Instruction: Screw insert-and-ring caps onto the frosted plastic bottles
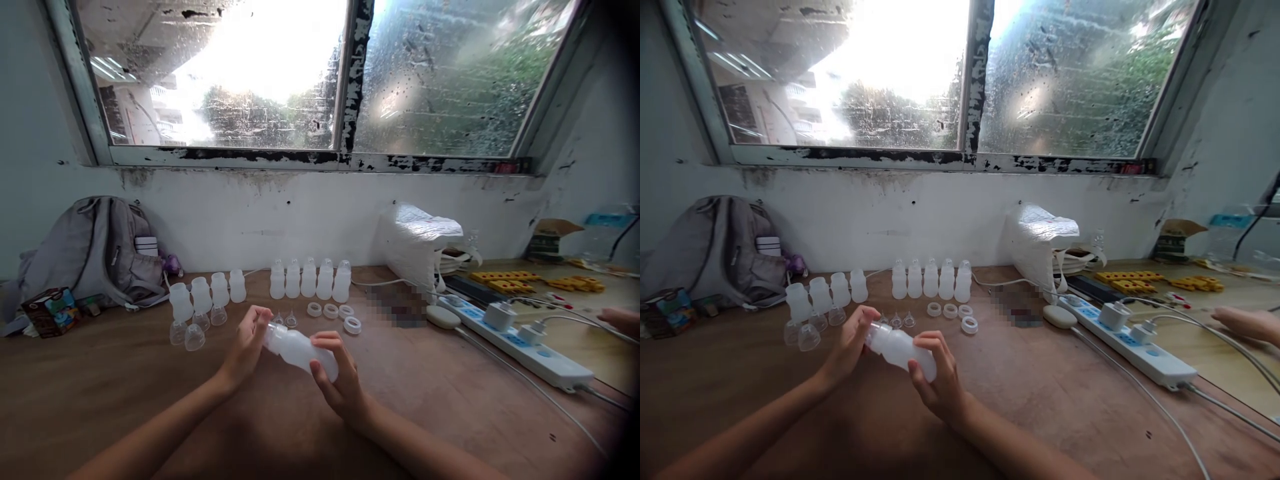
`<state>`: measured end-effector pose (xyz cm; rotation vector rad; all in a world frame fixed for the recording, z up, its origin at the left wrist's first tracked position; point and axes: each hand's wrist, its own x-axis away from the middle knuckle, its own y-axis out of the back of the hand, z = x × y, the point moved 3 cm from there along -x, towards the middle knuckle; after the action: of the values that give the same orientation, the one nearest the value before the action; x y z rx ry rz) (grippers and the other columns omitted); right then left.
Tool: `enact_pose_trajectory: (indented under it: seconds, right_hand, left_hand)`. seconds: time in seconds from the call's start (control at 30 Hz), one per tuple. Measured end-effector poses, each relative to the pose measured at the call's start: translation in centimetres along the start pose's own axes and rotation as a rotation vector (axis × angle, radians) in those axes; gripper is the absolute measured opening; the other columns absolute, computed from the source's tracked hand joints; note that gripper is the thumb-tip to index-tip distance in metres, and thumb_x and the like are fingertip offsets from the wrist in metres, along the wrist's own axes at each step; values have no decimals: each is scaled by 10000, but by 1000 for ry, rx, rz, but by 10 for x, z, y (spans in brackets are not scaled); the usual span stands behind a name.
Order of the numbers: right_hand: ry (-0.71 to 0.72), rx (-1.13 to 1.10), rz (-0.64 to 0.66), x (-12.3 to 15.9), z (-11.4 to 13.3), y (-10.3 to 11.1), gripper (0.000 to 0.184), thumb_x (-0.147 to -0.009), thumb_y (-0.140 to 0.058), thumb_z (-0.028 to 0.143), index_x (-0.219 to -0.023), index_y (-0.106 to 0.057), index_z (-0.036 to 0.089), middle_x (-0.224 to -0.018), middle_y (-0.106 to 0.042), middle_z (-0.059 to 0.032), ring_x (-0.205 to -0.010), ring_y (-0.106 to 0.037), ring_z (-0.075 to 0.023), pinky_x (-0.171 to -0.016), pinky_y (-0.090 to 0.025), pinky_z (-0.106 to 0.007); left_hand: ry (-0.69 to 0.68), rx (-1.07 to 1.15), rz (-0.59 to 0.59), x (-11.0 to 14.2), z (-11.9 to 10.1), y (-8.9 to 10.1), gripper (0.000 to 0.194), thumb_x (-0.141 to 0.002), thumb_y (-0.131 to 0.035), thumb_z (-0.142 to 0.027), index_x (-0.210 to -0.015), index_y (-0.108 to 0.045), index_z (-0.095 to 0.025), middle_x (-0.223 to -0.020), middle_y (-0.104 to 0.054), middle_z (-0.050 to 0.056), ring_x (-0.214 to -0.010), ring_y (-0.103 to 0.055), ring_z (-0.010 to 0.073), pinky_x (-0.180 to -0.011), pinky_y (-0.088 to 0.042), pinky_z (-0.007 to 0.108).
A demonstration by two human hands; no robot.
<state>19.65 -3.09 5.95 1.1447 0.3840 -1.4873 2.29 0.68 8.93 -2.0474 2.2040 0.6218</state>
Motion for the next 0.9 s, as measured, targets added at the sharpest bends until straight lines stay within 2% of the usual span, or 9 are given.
enact_pose_trajectory:
  seconds: [0.07,0.17,0.3,0.37,0.47,0.57,0.67,0.73,0.9]
  right_hand:
    - [-86,12,-3,-8,-6,-1,201,-796,-442,235,-996,-422,213,-918,-501,-64,-817,-517,-190,-703,-424,-309]
    - [-197,50,-20,-16,-13,2,180,-820,-432,274,-989,-421,216,-883,-503,-44,-768,-509,-172,-668,-419,-282]
    - [-179,89,28,-21,-16,3,243,-809,-463,303,-1030,-405,219,-945,-496,-55,-842,-502,-187,-721,-422,-299]
    - [-180,97,42,-22,-20,2,271,-822,-441,298,-1075,-388,215,-1016,-478,-76,-890,-496,-193,-750,-422,-314]
    - [-179,94,10,-23,-29,2,254,-847,-386,279,-1090,-381,208,-1085,-437,-96,-917,-492,-189,-787,-415,-339]
    - [-198,96,-1,-25,-37,3,226,-853,-373,265,-1069,-394,204,-1062,-438,-90,-901,-496,-179,-798,-414,-345]
    - [-192,112,8,-24,-41,3,204,-853,-369,262,-1042,-417,206,-1057,-433,-89,-958,-476,-191,-820,-411,-351]
    - [-177,133,24,-23,-40,2,187,-851,-371,260,-1018,-437,210,-1062,-432,-88,-1025,-443,-203,-859,-394,-361]
    - [-152,168,77,-18,-38,-1,173,-844,-388,231,-1004,-450,214,-1084,-432,-89,-1057,-430,-206,-897,-374,-368]
  left_hand:
    - [3,44,46,-10,-5,4,415,-798,-321,-552,-866,-474,-173,-600,-467,-24,-466,-414,94,-439,-345,201]
    - [-53,83,132,-19,-10,3,410,-803,-345,-529,-953,-477,-170,-745,-530,19,-578,-472,105,-511,-399,207]
    - [-86,47,158,-31,-14,3,343,-779,-461,-450,-976,-491,-172,-850,-557,42,-726,-518,130,-604,-432,213]
    - [-119,-28,154,-45,-20,11,353,-755,-498,-440,-981,-511,-169,-864,-569,45,-761,-534,144,-633,-440,224]
    - [-201,-204,112,-77,-34,31,409,-716,-532,-458,-1012,-532,-175,-906,-586,49,-817,-547,171,-676,-444,252]
    - [-230,-449,174,-115,-40,47,467,-676,-551,-491,-1015,-553,-170,-922,-605,57,-825,-556,186,-674,-440,258]
    - [-183,-779,248,-147,-29,52,492,-680,-526,-503,-1040,-552,-167,-948,-612,70,-835,-563,195,-659,-435,242]
    - [-125,-940,256,-163,-16,50,474,-668,-549,-469,-1043,-552,-179,-963,-615,70,-858,-565,205,-672,-427,240]
    - [-12,-1090,190,-186,12,44,408,-636,-593,-399,-993,-564,-204,-958,-629,69,-936,-543,262,-759,-387,324]
